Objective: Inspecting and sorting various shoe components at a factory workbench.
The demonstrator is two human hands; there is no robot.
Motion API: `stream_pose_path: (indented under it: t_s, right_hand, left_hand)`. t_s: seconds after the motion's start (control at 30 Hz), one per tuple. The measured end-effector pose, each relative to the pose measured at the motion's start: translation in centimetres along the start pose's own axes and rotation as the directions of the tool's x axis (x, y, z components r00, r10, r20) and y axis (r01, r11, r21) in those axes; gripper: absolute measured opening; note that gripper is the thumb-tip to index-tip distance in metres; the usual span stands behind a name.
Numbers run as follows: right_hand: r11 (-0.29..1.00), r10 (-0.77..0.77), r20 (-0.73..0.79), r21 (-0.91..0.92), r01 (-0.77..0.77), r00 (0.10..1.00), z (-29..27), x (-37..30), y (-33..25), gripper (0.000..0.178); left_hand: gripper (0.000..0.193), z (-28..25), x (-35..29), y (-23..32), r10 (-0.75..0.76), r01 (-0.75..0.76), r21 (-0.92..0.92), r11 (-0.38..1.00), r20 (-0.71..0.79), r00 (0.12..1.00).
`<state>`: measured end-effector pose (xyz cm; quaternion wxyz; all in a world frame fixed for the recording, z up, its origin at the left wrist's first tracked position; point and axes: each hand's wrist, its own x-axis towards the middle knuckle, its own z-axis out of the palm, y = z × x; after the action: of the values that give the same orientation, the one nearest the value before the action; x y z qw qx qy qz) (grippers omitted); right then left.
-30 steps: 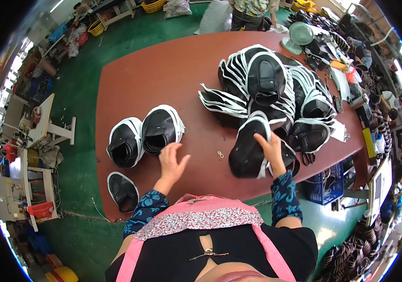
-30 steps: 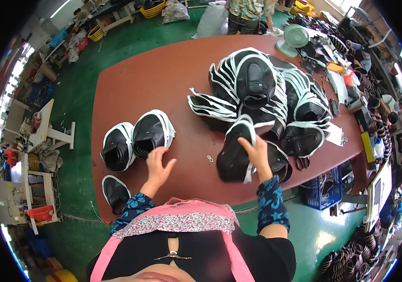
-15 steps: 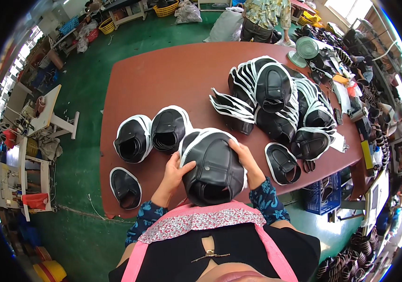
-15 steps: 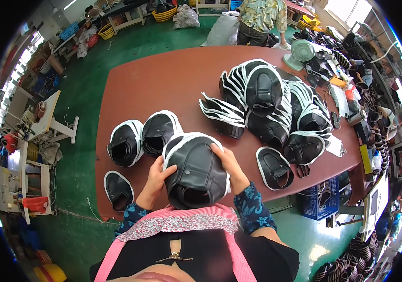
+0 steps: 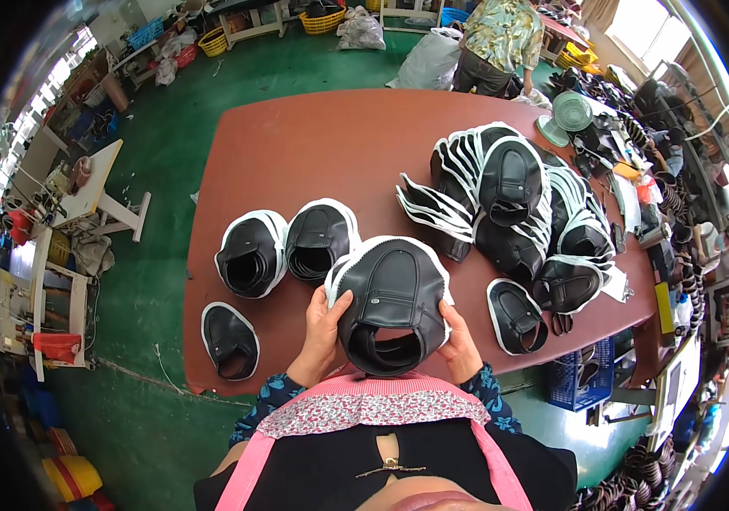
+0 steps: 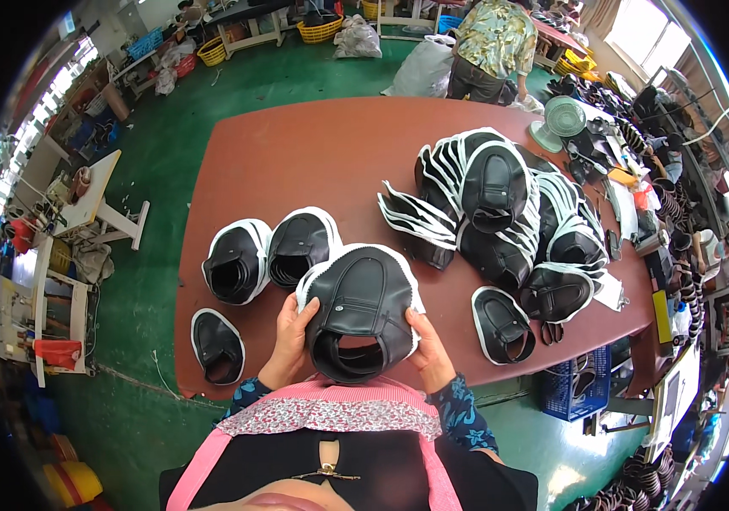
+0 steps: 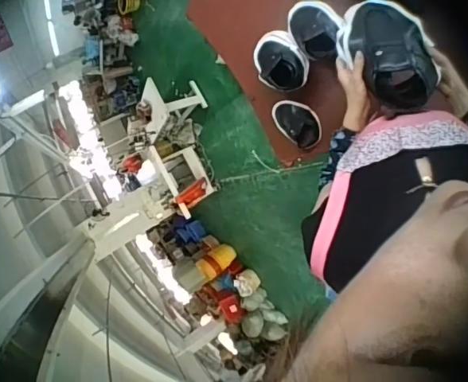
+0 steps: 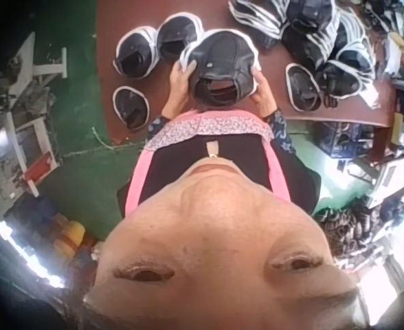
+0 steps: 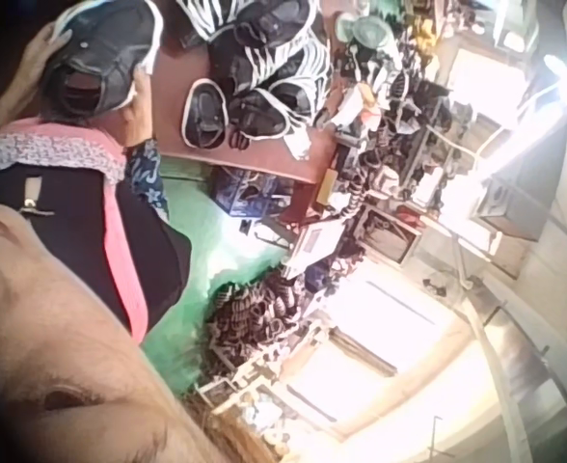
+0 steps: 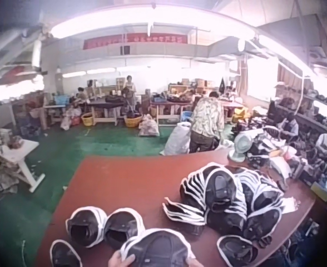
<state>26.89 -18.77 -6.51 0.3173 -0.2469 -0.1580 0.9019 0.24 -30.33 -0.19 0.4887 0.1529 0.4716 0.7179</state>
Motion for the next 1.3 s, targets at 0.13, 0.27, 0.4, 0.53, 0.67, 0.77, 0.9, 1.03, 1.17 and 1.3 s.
stream_pose_path:
  t_s: [0.13,0.27,0.4,0.53,0.67,0.77,0.9,1.03,1.17,1.3]
  right_hand:
    - [0.993,0.027,0.021,0.115,-0.029,0.999,-0.6,-0.5,-0.3,0.069]
    - [0.991,0.064,0.333,0.090,-0.099,0.941,-0.7,-0.6,0.0,0.070]
    - [0.988,0.048,0.190,0.137,-0.075,0.981,1.4,0.8,0.2,0.064]
    - [0.986,0.012,0.071,0.168,-0.024,0.997,4.1,1.1,1.1,0.058]
    - [0.991,-0.059,0.049,0.124,0.053,0.997,2.9,3.3,-1.0,0.050]
    - [0.994,-0.040,-0.204,0.088,0.060,0.978,5.6,3.1,-1.5,0.038]
    - [0.981,-0.107,0.051,0.167,0.097,0.993,2.8,4.1,-1.8,0.038]
    - [0.976,-0.169,0.084,0.151,0.155,0.982,3.2,3.6,-1.6,0.047]
    - [0.987,-0.153,-0.086,-0.054,0.149,0.984,3.5,3.1,-1.9,0.045]
    - [0.954,-0.221,-0.119,-0.233,0.189,0.968,5.6,2.5,-1.4,0.039]
  left_hand:
    - [0.036,1.1,-0.2,1.2,-0.039,0.040,-0.094,0.995,0.015,0.999]
    - [0.033,1.6,-0.4,2.3,-0.087,0.089,-0.081,0.993,0.025,0.996]
    - [0.041,-0.2,0.0,1.8,-0.038,0.040,0.049,0.998,-0.036,0.999]
    - [0.043,-1.6,-0.5,1.1,-0.012,0.015,0.035,0.999,-0.085,0.996]
    - [0.035,-1.5,1.1,-0.7,-0.049,0.045,-0.101,0.994,-0.037,0.998]
    - [0.031,-1.8,0.7,-0.3,-0.129,0.129,-0.176,0.976,0.016,0.992]
    - [0.033,-1.3,2.1,-1.4,-0.136,0.145,-0.167,0.975,0.065,0.989]
    - [0.038,-2.5,2.6,-4.7,0.155,-0.100,0.273,0.957,-0.186,0.970]
    - [0.019,-0.1,0.1,-0.5,0.433,-0.472,0.637,0.609,0.231,0.871]
    - [0.029,2.6,-1.1,0.1,0.399,-0.673,0.691,0.264,0.557,0.728]
